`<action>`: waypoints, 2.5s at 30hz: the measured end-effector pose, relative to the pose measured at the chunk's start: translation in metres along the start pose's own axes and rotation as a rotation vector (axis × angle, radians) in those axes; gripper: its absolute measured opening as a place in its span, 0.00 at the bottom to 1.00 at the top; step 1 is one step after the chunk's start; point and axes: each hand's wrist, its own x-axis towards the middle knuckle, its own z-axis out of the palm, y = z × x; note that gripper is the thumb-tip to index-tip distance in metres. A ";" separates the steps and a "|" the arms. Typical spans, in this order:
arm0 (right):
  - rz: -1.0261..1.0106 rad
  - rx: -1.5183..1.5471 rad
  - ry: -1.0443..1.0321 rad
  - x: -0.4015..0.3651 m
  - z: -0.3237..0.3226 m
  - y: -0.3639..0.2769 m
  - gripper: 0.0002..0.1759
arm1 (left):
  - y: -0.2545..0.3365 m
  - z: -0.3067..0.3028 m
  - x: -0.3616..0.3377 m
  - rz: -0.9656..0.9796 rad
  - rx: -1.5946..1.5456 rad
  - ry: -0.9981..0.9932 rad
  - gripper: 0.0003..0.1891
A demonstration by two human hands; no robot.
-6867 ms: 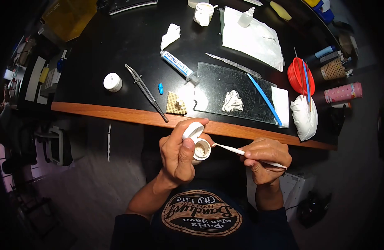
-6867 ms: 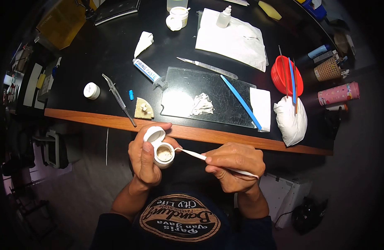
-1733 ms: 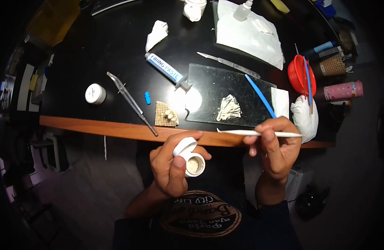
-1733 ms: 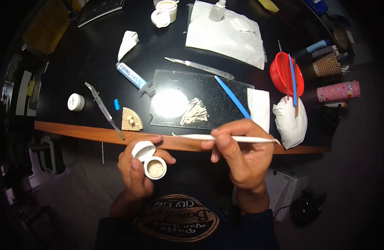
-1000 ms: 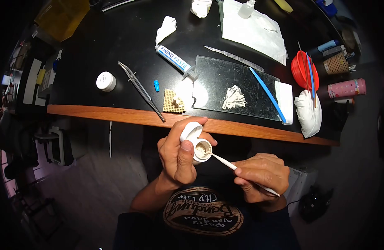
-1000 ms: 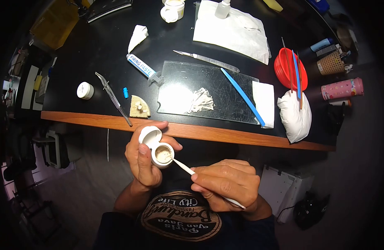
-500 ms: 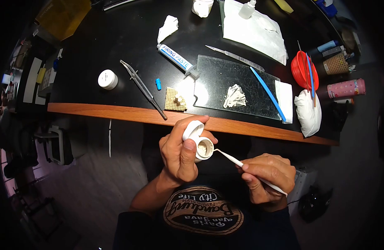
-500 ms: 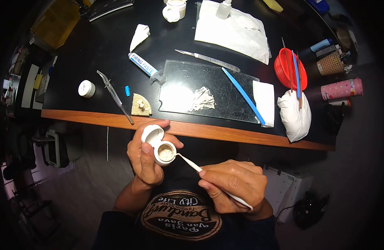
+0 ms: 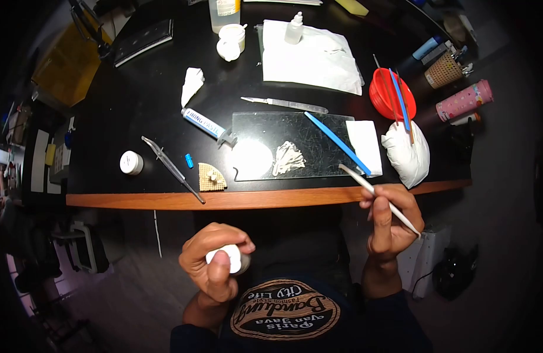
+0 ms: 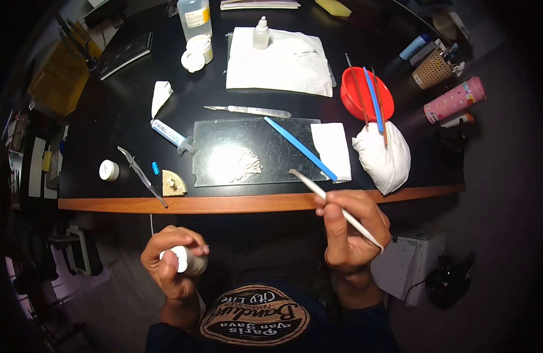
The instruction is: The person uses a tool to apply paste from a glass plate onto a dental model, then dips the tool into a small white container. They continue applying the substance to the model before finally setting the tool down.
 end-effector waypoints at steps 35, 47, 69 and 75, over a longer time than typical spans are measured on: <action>-0.324 -0.684 -0.239 0.036 0.026 0.035 0.27 | 0.009 -0.167 0.212 0.053 0.961 0.272 0.19; -0.318 -0.629 -0.209 0.037 0.023 0.037 0.27 | 0.004 -0.168 0.206 0.016 0.845 0.213 0.26; -0.232 -0.453 -0.218 0.035 0.010 0.044 0.28 | 0.002 -0.034 0.081 0.169 1.034 -0.120 0.50; -0.261 -0.461 -0.244 0.034 0.008 0.044 0.25 | 0.006 -0.034 0.079 0.121 1.068 -0.188 0.50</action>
